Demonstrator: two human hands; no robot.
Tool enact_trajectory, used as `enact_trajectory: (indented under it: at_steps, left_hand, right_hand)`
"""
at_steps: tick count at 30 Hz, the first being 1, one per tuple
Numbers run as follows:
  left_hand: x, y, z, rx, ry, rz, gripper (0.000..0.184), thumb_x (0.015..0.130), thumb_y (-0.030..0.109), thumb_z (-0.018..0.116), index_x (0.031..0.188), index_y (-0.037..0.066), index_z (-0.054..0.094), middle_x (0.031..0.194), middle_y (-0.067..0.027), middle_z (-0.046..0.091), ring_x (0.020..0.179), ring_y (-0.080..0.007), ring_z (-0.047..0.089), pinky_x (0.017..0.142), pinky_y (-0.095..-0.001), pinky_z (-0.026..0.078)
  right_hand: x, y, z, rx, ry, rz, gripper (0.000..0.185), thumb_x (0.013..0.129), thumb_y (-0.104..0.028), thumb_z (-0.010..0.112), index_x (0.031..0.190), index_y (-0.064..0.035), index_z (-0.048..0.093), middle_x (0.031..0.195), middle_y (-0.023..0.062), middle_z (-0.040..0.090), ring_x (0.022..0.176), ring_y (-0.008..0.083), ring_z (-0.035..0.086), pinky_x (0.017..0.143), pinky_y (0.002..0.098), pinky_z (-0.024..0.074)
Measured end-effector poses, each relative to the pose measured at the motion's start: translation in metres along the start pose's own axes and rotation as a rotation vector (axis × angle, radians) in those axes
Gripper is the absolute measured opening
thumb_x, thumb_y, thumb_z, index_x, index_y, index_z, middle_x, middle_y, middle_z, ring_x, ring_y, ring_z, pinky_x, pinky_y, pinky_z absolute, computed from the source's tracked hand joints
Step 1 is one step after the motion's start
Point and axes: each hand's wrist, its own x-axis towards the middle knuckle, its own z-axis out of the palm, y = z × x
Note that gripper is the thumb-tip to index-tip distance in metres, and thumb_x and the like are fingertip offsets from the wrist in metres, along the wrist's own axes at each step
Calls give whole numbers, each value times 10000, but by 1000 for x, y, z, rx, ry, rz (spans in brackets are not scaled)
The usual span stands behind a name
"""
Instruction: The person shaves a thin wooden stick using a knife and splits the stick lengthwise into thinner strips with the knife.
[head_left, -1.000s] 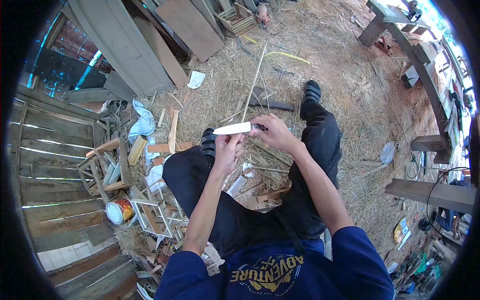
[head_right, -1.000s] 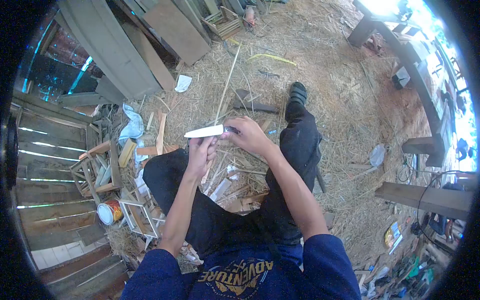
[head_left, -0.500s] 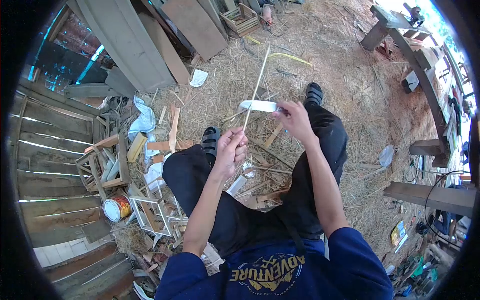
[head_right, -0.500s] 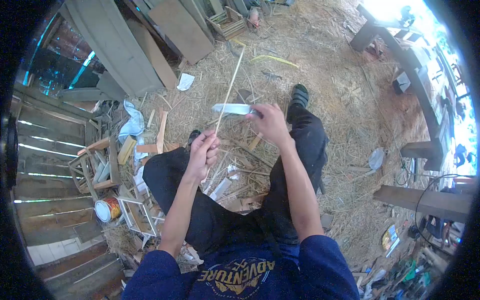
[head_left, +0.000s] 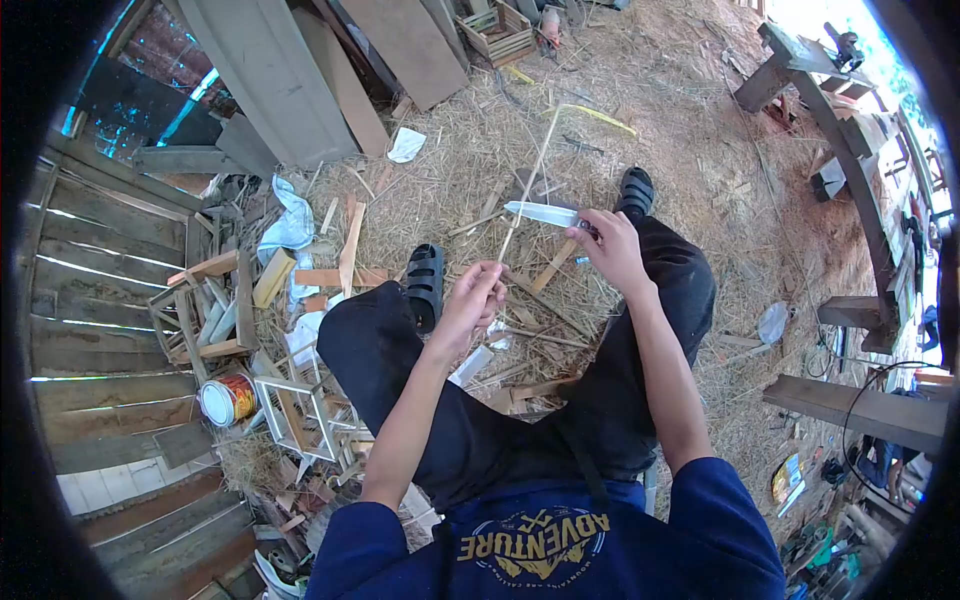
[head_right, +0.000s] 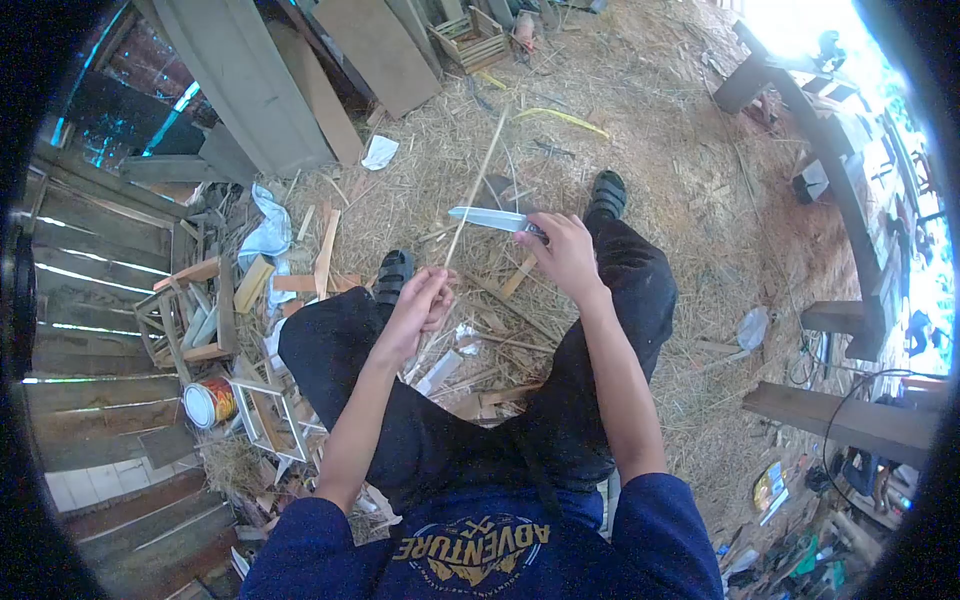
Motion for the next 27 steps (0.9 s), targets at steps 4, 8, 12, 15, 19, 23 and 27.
enact_trajectory:
  at_steps: [4,8,12,15,19,23,27]
  left_hand:
    - [12,4,11,19,15,153,263,1084,286,494,1208,62,553,793,20,524,474,2,279,423,-188,215]
    - [24,7,17,-99,77,205,276,1088,281,486,1233,56,551,770,34,490,492,2,289,436,-190,234]
    - [25,17,27,-121,117,267,249,1084,263,510,1196,52,580,719,55,440,497,-1,301,437,-197,248]
    - [35,13,26,-162,94,304,240,1073,264,538,1178,56,594,700,68,411,507,-1,305,438,-197,250]
    - [31,21,28,-137,78,228,240,1067,285,553,1143,60,592,697,73,395,514,-7,312,440,-195,245]
    - [37,7,31,-19,63,190,218,1065,289,554,1106,79,589,694,75,396,514,-12,328,439,-192,253]
    - [30,-1,42,53,-49,144,208,1074,255,534,1138,77,619,693,79,397,514,-11,343,438,-193,268]
  right_hand:
    - [6,-7,6,41,-28,-45,366,886,-373,735,1032,-39,713,859,107,693,770,289,639,805,404,471]
    - [8,-10,16,67,-50,-33,371,897,-375,725,1038,-32,705,851,117,683,773,307,633,787,409,477]
    - [13,-21,18,126,-78,1,386,933,-380,696,1068,-19,690,889,149,683,793,323,634,763,410,482]
    - [16,-25,14,168,-137,75,389,947,-386,685,1078,-19,686,868,165,676,783,324,647,728,406,497]
    - [15,-30,4,169,-267,140,393,951,-389,684,1089,-21,681,831,174,664,761,332,656,676,403,508]
    - [5,-34,14,210,-161,78,371,913,-406,707,1018,-50,709,794,144,687,748,315,667,692,417,504]
    - [5,-32,10,121,-24,-99,325,876,-362,738,978,-56,701,831,116,692,751,283,657,691,387,471]
